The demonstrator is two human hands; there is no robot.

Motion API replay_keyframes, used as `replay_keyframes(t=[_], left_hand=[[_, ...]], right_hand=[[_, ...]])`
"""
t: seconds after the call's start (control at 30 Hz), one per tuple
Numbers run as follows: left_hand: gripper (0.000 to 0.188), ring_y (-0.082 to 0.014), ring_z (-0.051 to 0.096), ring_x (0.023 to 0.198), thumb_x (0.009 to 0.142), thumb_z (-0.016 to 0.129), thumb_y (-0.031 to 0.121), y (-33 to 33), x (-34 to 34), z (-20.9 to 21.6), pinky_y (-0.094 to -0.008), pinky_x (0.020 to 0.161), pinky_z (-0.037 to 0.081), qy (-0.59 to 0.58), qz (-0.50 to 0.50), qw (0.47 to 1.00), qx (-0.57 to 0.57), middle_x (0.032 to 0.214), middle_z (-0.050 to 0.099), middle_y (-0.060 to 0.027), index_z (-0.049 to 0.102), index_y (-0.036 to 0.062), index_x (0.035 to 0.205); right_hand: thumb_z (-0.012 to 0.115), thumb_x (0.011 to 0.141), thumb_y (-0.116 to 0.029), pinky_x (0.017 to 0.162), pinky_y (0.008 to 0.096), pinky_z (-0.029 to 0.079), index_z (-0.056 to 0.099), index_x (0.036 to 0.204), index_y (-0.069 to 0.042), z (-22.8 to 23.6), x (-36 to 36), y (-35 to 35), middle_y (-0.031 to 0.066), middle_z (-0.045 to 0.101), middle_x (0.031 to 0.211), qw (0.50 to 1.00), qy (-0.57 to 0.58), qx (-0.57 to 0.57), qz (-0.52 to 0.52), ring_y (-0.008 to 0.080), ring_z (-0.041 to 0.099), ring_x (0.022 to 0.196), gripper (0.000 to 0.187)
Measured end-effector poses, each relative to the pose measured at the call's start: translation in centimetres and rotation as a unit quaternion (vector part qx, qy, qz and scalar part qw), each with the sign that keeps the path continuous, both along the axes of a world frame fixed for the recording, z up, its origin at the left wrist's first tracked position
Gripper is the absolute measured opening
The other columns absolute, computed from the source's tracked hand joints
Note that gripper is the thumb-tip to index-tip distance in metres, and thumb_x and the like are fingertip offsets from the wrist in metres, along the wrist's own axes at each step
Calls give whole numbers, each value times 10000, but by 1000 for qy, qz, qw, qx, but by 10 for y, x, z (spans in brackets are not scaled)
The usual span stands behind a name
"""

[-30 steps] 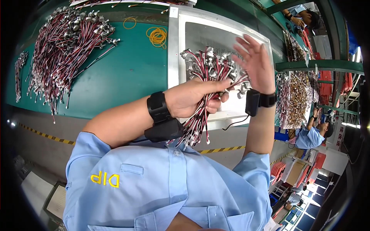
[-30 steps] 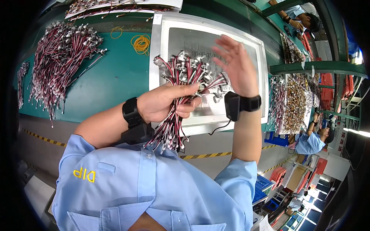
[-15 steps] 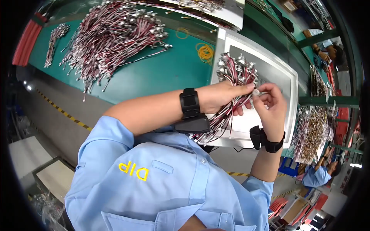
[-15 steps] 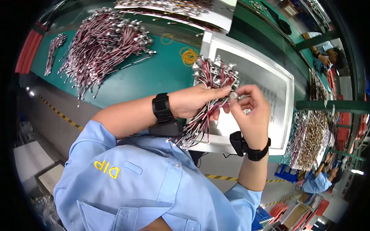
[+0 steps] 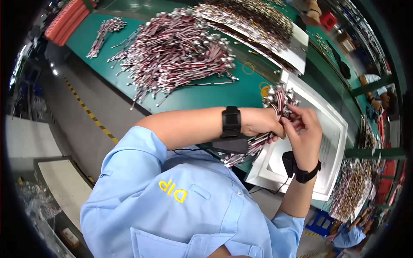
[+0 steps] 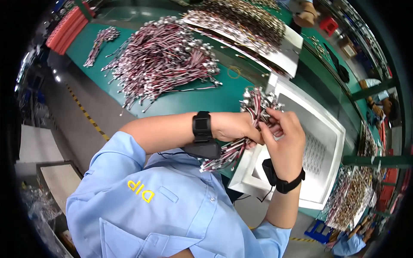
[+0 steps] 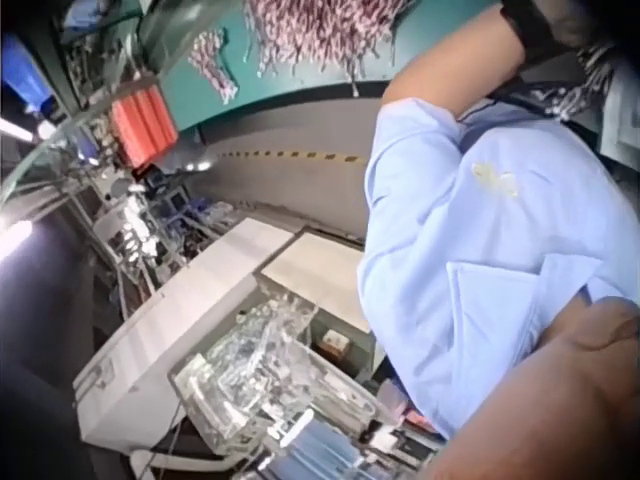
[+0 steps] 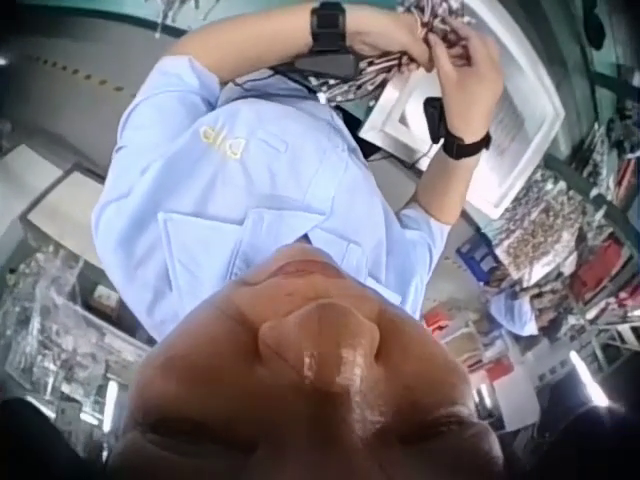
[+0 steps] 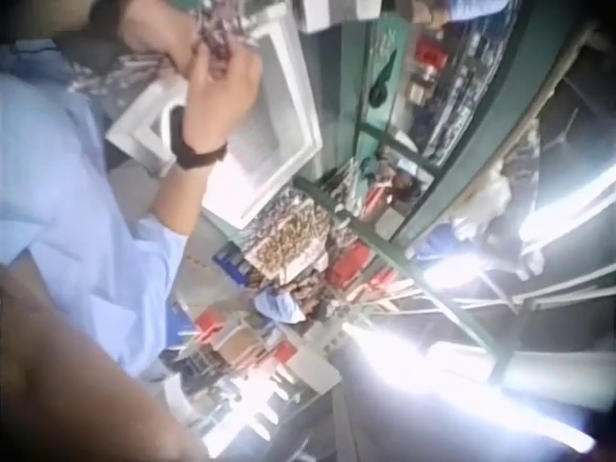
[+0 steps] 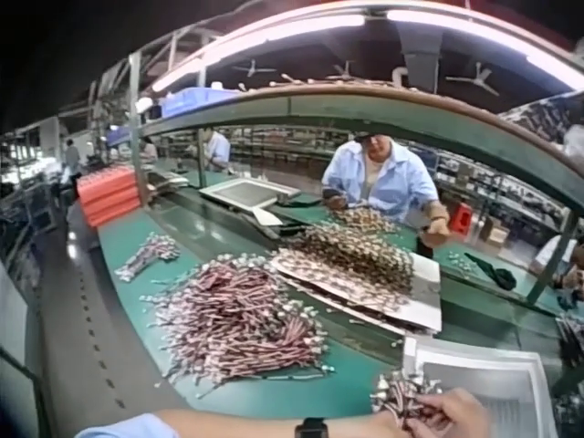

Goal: Sort and organize bundles of red and white wires at a factory workbench.

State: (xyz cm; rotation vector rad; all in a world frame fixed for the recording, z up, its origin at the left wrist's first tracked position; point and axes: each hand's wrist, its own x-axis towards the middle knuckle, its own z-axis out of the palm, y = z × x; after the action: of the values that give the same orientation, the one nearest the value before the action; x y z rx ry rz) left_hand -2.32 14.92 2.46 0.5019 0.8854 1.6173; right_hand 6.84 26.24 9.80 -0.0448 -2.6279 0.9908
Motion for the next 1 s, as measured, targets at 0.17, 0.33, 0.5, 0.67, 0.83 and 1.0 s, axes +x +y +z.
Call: replay_keyframes(t=[0.17,0.33,0.5,0.67,0.83,1.0], left_hand=[[77,-114,536,548,807,619,43,-21,-8,9,-245,486,453,19,13,999,-24,704,556,-39,569,6,853],[164,-83,478,500,859,635,168,-28,-20,11,-221,476,414,58,19,998,-12,697,530,-21,547,31,869],[186,-55,409,483,888,606,211,-29,-27,5,-214,452,355,-8,-6,1000,-16,689,501,1,534,45,847],[182,-50,360,485,916,558,200,-33,-43,-2,-206,458,296,-53,-5,998,32,701,501,2,530,37,839],[198,-52,384,491,916,535,192,-28,-49,-12,-208,471,306,-7,11,1000,4,702,528,-13,565,-4,921],[222,-55,393,489,916,520,182,-31,-45,-11,-217,467,304,-80,89,991,-61,641,507,-11,576,-28,963]], right_hand=[[668,756,20,619,198,437,572,992,3,-5,-10,-12,29,541,802,985,-75,-144,-51,90,531,669,256],[653,780,17,618,176,427,560,995,8,-24,-27,4,5,542,808,962,63,-258,-64,54,514,672,234],[631,807,13,618,159,390,567,1004,-3,-33,-34,16,-13,525,787,964,63,-241,-94,44,488,673,208],[599,857,-58,633,176,409,570,1026,-4,-41,-40,27,-4,560,831,952,71,-286,-82,44,498,702,180],[580,883,-128,664,203,441,553,1053,-10,-63,-40,29,14,583,894,932,48,-357,-35,57,526,734,208],[569,890,-136,712,229,474,528,1087,-11,-77,-40,33,34,586,942,918,19,-395,-28,82,561,775,237]])
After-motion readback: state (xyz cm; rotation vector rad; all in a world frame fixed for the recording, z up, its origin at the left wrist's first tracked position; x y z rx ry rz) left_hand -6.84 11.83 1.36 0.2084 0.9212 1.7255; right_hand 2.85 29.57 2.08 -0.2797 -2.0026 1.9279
